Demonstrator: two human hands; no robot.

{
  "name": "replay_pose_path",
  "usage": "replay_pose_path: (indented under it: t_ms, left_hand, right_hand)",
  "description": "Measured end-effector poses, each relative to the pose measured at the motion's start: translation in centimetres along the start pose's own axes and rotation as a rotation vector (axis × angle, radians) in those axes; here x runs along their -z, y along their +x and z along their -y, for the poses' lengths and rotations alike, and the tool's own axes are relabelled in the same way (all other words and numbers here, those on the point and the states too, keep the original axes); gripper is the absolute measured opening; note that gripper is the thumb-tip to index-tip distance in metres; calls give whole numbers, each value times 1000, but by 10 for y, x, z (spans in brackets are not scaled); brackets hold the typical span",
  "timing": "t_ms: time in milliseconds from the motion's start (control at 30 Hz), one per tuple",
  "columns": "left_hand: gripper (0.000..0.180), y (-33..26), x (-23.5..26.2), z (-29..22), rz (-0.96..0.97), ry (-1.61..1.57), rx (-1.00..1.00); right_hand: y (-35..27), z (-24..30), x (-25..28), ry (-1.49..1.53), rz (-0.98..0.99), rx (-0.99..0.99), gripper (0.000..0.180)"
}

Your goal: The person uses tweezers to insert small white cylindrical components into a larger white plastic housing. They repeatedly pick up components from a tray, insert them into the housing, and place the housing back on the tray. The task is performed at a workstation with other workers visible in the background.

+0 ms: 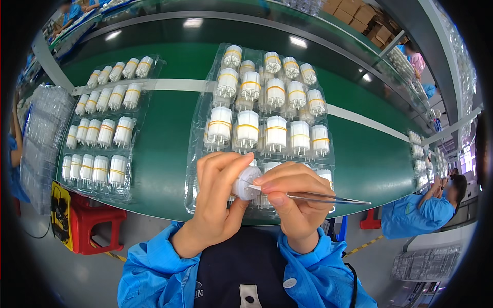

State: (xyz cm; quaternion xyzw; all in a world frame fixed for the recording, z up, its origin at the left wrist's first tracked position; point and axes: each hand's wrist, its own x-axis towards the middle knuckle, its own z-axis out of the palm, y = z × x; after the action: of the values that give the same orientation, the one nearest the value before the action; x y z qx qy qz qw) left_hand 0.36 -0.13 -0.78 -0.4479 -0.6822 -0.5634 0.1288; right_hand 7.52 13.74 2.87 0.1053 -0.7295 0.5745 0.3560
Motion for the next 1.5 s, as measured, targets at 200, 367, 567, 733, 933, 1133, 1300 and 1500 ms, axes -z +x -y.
replay_pose_path:
  t_ms: [200,367,567,733,933,1133,1300,1500]
  left_hand:
    - [65,1,0,-1,19,22,-5]
    - [65,2,3,-1,32,33,-12]
    - [65,2,6,1,109,-122,36]
    - [64,0,4,2,102,-149,46]
    - [63,1,5,2,109,-159,59]
    - [65,1,6,3,118,-88,32]
    - [64,2,6,0,93,-7,-1]
    - [61,6,5,-1,16,-59,-34]
  right_hand:
    - [4,3,1,-180,72,59,11]
    - [8,7,5,-195,124,47,16]
    - [6,-1,15,-59,60,12,19]
    - [8,-1,13,-73,86,31,19]
    - [6,-4,12,-17,34,-15,16]
    - [8,-2,12,-119,74,2,16]
    - [14,6,11,-280,160,37,17]
    - [-3,9,8,54,-13,-9,18]
